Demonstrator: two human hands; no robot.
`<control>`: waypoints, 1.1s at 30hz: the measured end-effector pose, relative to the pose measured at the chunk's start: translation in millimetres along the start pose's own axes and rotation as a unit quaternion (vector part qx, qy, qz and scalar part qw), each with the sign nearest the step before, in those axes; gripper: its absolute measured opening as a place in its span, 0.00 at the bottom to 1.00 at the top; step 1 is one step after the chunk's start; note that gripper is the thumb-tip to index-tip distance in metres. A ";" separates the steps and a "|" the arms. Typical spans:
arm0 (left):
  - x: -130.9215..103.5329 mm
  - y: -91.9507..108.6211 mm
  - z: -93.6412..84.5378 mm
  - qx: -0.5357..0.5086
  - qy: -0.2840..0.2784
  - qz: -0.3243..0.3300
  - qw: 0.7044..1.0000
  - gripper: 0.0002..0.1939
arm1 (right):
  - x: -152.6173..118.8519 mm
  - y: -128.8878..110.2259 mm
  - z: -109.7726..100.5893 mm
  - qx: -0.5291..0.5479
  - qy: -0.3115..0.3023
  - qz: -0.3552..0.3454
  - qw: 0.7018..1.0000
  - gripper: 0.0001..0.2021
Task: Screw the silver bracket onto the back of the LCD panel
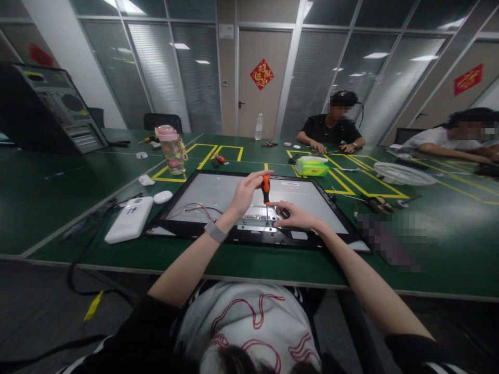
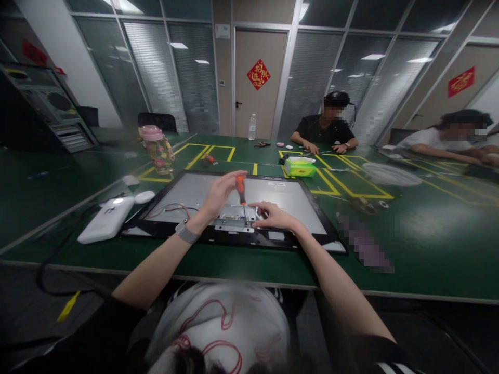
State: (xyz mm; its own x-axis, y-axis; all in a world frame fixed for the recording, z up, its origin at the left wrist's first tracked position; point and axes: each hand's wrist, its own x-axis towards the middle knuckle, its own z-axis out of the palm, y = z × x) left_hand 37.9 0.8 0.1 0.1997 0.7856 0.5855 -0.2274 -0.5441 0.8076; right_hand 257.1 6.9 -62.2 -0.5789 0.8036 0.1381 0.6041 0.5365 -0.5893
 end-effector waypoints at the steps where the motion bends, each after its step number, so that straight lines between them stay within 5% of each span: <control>1: -0.1 1.2 -0.1 -0.013 -0.015 -0.003 1.000 0.13 | -0.1 0.2 0.2 0.000 0.000 -0.003 1.000 0.34; 8: -4.7 7.4 2.3 0.113 0.019 0.061 0.991 0.09 | -0.8 -1.2 0.0 0.000 0.004 -0.002 1.000 0.34; 14: -3.1 11.5 0.3 0.051 -0.084 0.019 0.995 0.16 | -0.8 -1.7 -0.1 0.002 0.004 0.002 1.000 0.34; 19: -5.4 13.0 1.3 0.142 -0.024 0.057 0.988 0.12 | -0.9 -0.2 0.3 0.002 0.005 0.002 1.000 0.33; 24: -5.2 13.3 -0.5 0.088 -0.122 0.029 0.988 0.18 | -0.8 0.2 0.8 0.003 0.007 0.002 1.000 0.33; 29: -4.7 12.7 -0.2 0.174 -0.047 0.073 0.981 0.14 | -0.8 -1.5 0.8 0.010 0.008 0.007 1.000 0.34; 33: -4.3 14.9 -0.4 0.136 -0.093 0.065 0.984 0.17 | -1.4 -3.3 -0.1 0.006 0.004 0.004 1.000 0.33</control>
State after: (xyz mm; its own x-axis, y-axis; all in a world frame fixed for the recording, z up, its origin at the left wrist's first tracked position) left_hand 33.3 -10.5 9.6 0.3636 0.6506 0.6668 -0.0031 -0.7149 0.6992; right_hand 255.9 4.1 -60.4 -0.5703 0.8094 0.1399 0.6014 0.5274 -0.6002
